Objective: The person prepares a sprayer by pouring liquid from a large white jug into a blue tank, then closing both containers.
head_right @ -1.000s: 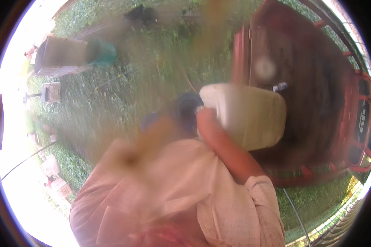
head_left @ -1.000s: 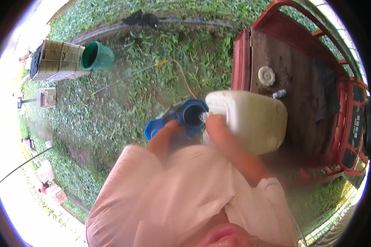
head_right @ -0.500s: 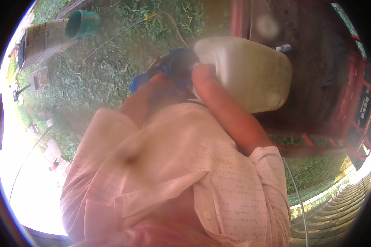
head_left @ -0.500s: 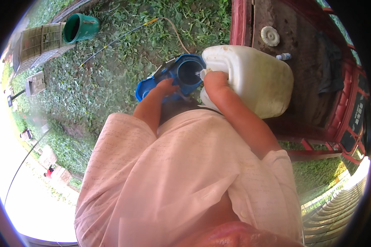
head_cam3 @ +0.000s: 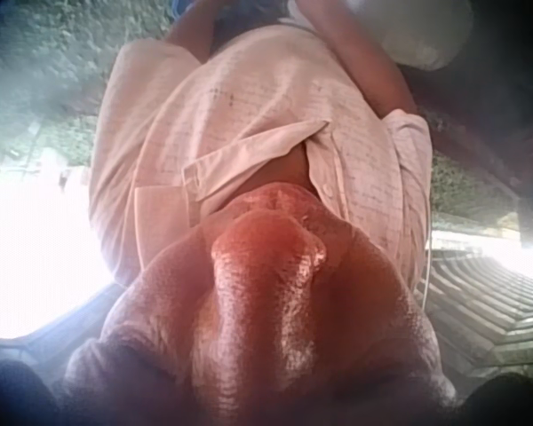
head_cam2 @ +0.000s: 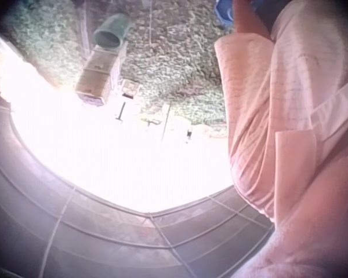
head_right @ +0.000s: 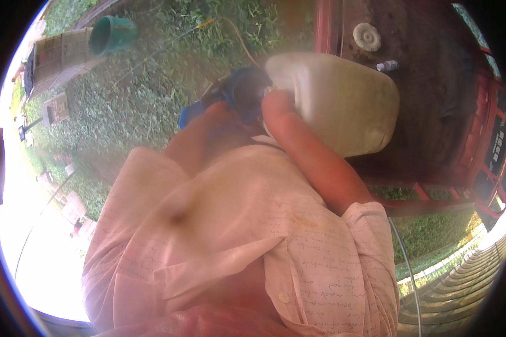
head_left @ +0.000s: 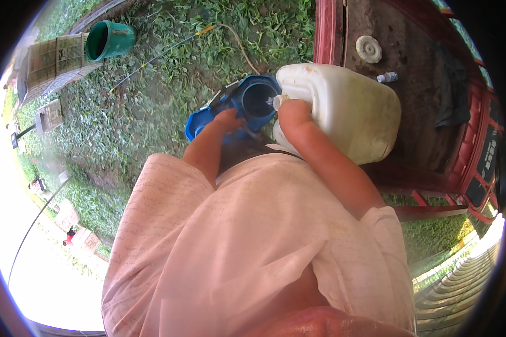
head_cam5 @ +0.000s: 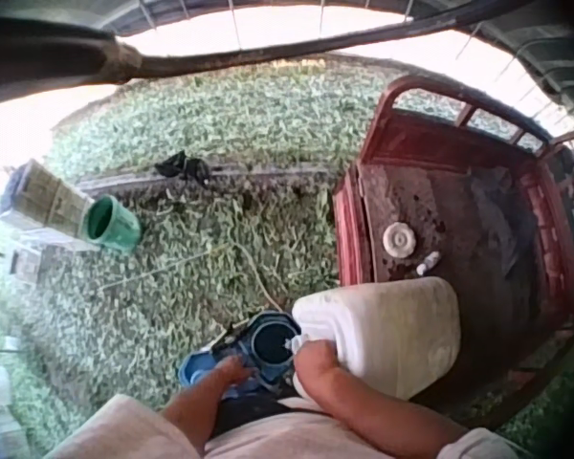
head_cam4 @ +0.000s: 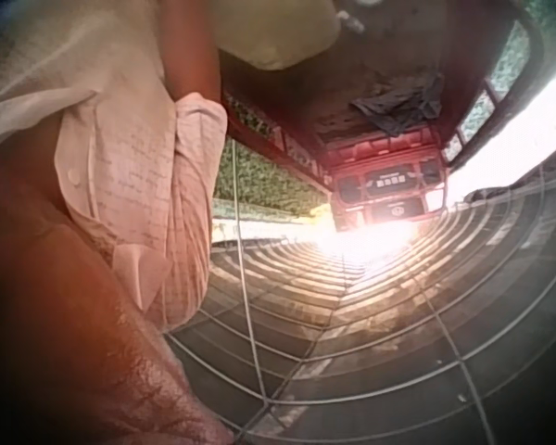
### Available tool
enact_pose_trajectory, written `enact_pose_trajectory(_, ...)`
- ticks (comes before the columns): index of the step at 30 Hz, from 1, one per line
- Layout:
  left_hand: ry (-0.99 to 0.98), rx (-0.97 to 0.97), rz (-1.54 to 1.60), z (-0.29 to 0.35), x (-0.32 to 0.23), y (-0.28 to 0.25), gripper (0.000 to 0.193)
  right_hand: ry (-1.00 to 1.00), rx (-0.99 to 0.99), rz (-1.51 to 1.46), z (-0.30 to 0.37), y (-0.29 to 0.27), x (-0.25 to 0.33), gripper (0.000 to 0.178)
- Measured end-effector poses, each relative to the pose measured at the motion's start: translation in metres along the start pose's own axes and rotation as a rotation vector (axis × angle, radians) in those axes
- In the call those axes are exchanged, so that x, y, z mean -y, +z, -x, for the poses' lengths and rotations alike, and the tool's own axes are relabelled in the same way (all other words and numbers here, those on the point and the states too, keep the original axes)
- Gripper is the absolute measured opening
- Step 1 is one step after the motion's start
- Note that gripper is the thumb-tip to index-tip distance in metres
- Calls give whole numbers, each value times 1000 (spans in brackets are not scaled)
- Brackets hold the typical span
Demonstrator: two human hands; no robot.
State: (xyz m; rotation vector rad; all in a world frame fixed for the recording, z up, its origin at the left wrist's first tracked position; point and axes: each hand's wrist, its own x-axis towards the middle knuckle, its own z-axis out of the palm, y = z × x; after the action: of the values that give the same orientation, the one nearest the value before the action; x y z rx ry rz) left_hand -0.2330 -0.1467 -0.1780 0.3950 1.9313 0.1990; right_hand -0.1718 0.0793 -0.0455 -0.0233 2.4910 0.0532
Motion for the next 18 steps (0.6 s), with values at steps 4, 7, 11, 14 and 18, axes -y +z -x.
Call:
enact_pose_trajectory(4, 82, -39, -32, -31, 38, 28, 57, -7, -13, 9, 1, -7, 4, 10)
enact_pose_trajectory(7, 33, -36, -55, -2, -2, -1, 56, 32, -23, 14, 1, -4, 2, 10)
enact_pose_trajectory(11, 72, -110, -111, -8, 14, 11, 55, -21, -32, 45, 2, -4, 5, 9)
enact_pose_trajectory(14, 75, -88, -104, -14, 17, 11, 54, 3, -22, 30, -1, 0, 7, 10)
enact_pose_trajectory(18, 24, -15, -75, -8, 10, 3, 54, 11, -33, 20, 3, -6, 11, 11)
